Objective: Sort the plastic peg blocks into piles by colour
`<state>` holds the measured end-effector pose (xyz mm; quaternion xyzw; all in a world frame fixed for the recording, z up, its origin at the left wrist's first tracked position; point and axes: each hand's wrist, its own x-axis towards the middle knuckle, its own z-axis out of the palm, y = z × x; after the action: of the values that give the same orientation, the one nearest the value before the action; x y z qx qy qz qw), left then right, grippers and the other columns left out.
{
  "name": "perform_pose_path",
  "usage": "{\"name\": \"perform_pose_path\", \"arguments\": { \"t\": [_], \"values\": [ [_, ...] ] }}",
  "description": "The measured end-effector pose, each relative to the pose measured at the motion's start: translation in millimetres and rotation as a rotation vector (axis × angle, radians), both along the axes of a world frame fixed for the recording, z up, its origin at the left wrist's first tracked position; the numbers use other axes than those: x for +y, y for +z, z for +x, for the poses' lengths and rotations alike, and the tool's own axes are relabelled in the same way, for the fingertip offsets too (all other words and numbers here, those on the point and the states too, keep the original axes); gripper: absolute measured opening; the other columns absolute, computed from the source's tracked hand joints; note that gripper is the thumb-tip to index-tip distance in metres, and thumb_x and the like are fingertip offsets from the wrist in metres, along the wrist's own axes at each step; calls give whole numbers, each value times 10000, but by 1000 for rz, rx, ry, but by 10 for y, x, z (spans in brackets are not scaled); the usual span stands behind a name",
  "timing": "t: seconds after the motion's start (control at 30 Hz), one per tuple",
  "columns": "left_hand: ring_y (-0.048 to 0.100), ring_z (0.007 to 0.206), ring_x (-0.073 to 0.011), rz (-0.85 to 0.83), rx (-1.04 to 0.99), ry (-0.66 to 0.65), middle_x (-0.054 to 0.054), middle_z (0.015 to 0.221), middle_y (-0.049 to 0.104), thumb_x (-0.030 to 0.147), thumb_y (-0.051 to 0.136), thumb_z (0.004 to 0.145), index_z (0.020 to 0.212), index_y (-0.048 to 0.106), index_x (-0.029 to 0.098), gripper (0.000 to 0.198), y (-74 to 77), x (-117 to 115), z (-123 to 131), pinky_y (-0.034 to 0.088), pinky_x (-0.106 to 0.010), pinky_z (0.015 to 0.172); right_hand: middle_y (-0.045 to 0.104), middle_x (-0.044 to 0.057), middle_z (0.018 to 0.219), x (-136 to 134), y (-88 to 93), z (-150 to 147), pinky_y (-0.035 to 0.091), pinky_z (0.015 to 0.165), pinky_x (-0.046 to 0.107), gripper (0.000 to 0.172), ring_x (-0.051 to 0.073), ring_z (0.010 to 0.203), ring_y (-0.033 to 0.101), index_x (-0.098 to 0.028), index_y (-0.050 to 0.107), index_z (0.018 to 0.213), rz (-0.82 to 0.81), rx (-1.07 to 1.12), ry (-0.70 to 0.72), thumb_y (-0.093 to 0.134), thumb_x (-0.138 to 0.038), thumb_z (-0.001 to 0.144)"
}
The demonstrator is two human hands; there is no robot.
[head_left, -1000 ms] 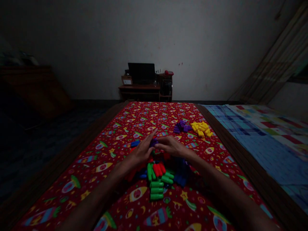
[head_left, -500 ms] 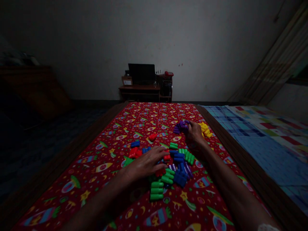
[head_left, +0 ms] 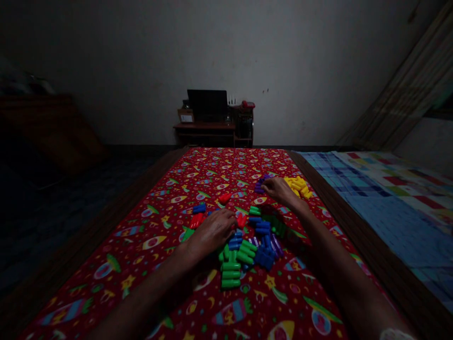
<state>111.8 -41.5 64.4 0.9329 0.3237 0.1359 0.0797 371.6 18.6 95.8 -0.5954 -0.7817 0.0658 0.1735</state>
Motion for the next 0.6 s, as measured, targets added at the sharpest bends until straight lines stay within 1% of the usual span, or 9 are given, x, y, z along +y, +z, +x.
{"name": "perform_pose_path", "arguments": {
  "t": [0.07, 0.13, 0.2, 0.23, 0.3, 0.37, 0.43, 0.5, 0.6],
  "values": [
    [559, 1124, -211, 4, -74, -53, -93, 1194, 615, 273, 480, 938, 1114, 620, 204, 235, 55, -122, 85, 446, -364, 982, 536, 6, 578, -98, 108, -104, 214, 521, 243, 279, 91, 526, 397, -111, 665, 710, -89, 0, 106, 486, -267, 857],
    [461, 1275, -238, -10, -104, -194, -88, 1368, 525, 352, 493, 935, 1252, 553, 237, 342, 78, -308, 216, 385, -408, 1062, 480, -11, 548, -196, 184, -196, 190, 517, 251, 302, 80, 508, 339, -113, 634, 665, -147, -6, 167, 480, -279, 865],
    [331, 1381, -281, -17, -55, -331, -47, 1467, 437, 417, 549, 897, 1338, 481, 303, 461, 45, -477, 339, 286, -489, 1126, 460, -13, 555, -275, 231, -261, 185, 524, 256, 318, 77, 509, 317, -114, 619, 659, -153, -16, 179, 468, -284, 882],
    [297, 1399, -298, -15, -19, -354, -28, 1477, 427, 421, 568, 884, 1350, 465, 330, 486, 11, -529, 381, 249, -524, 1136, 457, -13, 561, -304, 246, -282, 186, 527, 257, 321, 77, 512, 315, -114, 616, 666, -153, -22, 180, 467, -289, 889],
    [290, 1401, -322, -1, 33, -302, -28, 1449, 462, 404, 578, 877, 1334, 481, 330, 472, -65, -540, 406, 215, -562, 1136, 459, -13, 569, -342, 267, -297, 189, 530, 256, 320, 78, 515, 317, -114, 617, 687, -162, -24, 180, 465, -297, 901],
    [338, 1374, -327, 3, 59, -196, -60, 1411, 501, 401, 581, 875, 1302, 516, 275, 450, -115, -441, 356, 229, -553, 1132, 474, -12, 572, -365, 275, -280, 195, 529, 251, 313, 77, 518, 331, -113, 622, 706, -175, -15, 181, 459, -289, 908],
    [404, 1333, -312, -14, 62, -126, -84, 1387, 525, 421, 599, 861, 1279, 531, 233, 463, -119, -290, 263, 270, -519, 1124, 503, -6, 579, -398, 267, -233, 201, 528, 247, 305, 76, 517, 350, -112, 629, 714, -180, -23, 176, 459, -273, 909],
    [467, 1285, -280, -35, 36, -85, -87, 1366, 547, 420, 616, 849, 1286, 518, 225, 488, -95, -145, 161, 335, -465, 1097, 541, 9, 596, -474, 230, -166, 205, 526, 249, 289, 78, 515, 378, -115, 639, 714, -182, -83, 154, 475, -258, 903],
    [550, 1203, -236, -48, -55, -19, -89, 1299, 600, 359, 578, 866, 1279, 522, 211, 442, -80, 21, 33, 418, -377, 1034, 577, 46, 620, -725, 84, -72, 224, 525, 255, 281, 100, 525, 453, -133, 656, 703, -223, -254, 82, 522, -290, 893]
  ]
}}
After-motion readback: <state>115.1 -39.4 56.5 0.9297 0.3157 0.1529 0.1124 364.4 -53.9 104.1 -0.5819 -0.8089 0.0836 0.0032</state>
